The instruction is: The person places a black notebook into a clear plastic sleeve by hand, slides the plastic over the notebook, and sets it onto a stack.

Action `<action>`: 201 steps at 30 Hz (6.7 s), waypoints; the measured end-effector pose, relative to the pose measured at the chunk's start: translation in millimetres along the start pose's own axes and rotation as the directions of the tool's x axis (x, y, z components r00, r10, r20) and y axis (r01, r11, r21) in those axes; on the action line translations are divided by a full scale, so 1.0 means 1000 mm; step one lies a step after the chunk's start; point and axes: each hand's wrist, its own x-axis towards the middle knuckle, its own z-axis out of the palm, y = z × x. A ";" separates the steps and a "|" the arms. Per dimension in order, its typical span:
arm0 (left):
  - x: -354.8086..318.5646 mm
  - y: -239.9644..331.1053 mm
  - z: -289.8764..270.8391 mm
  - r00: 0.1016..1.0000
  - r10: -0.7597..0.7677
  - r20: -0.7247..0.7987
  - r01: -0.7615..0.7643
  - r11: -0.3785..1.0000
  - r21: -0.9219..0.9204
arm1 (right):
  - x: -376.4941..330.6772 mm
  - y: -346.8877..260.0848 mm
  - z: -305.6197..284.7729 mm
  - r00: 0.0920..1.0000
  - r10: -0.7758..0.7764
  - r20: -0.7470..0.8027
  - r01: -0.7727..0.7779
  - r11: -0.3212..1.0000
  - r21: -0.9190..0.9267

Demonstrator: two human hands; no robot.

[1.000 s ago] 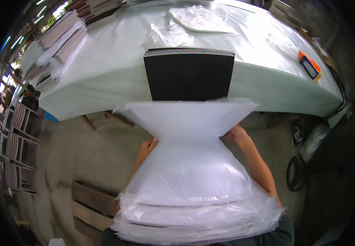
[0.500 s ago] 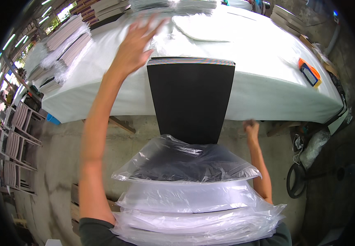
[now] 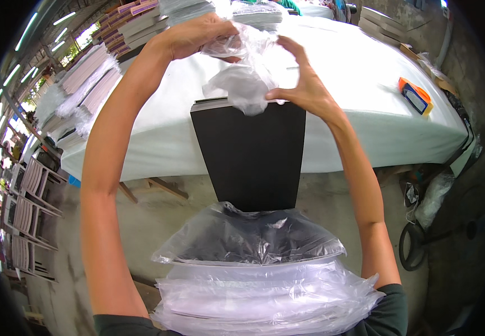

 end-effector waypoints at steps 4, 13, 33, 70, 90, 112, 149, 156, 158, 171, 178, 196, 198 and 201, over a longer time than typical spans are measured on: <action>-0.029 -0.034 -0.071 0.991 -0.110 -0.070 0.124 0.959 0.256 | 0.010 -0.002 0.016 0.990 0.119 0.075 -0.131 0.977 0.169; -0.080 -0.090 -0.068 0.931 -0.185 -0.314 0.162 0.982 -0.097 | 0.019 0.054 -0.008 0.888 0.263 -0.378 -0.316 0.945 -0.087; -0.315 -0.288 0.211 0.371 -0.837 -0.403 0.712 0.535 -0.455 | 0.032 0.132 -0.032 0.786 0.530 -0.318 -0.551 0.834 0.030; -0.119 -0.096 -0.038 0.412 -0.110 -0.905 -0.331 0.907 -0.261 | 0.008 0.148 -0.038 0.934 0.300 0.193 -0.188 0.874 -0.448; -0.109 -0.077 0.237 0.640 0.402 0.655 -0.457 0.884 -0.096 | -0.091 -0.021 0.021 0.329 0.128 0.936 -0.666 0.734 0.134; -0.114 -0.093 0.134 0.947 -0.261 0.188 0.321 0.745 -0.585 | -0.113 0.035 -0.040 0.806 0.347 0.479 -0.530 0.065 0.845; -0.114 -0.065 0.144 0.987 -0.116 -0.115 -0.034 0.540 -0.841 | -0.223 -0.006 -0.080 0.665 0.482 0.571 0.220 0.604 -0.766; -0.103 -0.051 0.181 0.969 -0.090 0.232 0.248 0.282 -0.927 | -0.123 -0.086 -0.037 0.919 -0.161 0.361 0.321 0.838 -0.441; -0.103 -0.046 0.181 0.972 -0.121 0.202 0.234 0.410 -0.882 | -0.119 -0.083 -0.033 0.870 -0.200 0.451 0.391 0.837 -0.384; -0.106 -0.061 0.169 0.922 -0.235 0.307 0.385 0.480 -0.789 | -0.120 -0.084 -0.021 0.828 -0.243 0.506 0.437 0.844 -0.310; -0.102 -0.089 0.125 0.951 -0.150 -0.270 0.113 0.983 -0.148 | -0.123 -0.089 -0.038 0.603 -0.195 0.774 0.366 0.929 -0.052; -0.177 -0.075 0.134 0.828 0.559 0.044 -0.069 0.179 -0.981 | -0.133 -0.035 -0.027 0.145 -0.671 0.728 -0.851 0.291 0.438; -0.164 -0.062 0.135 0.699 0.686 -0.203 -0.031 -0.255 -0.967 | -0.139 -0.025 -0.022 0.179 -0.777 0.603 -0.832 0.207 0.515; -0.154 -0.036 0.135 0.374 0.785 -0.493 0.265 -0.600 -0.755 | -0.143 -0.023 -0.021 0.407 -0.772 0.489 -0.608 0.170 0.775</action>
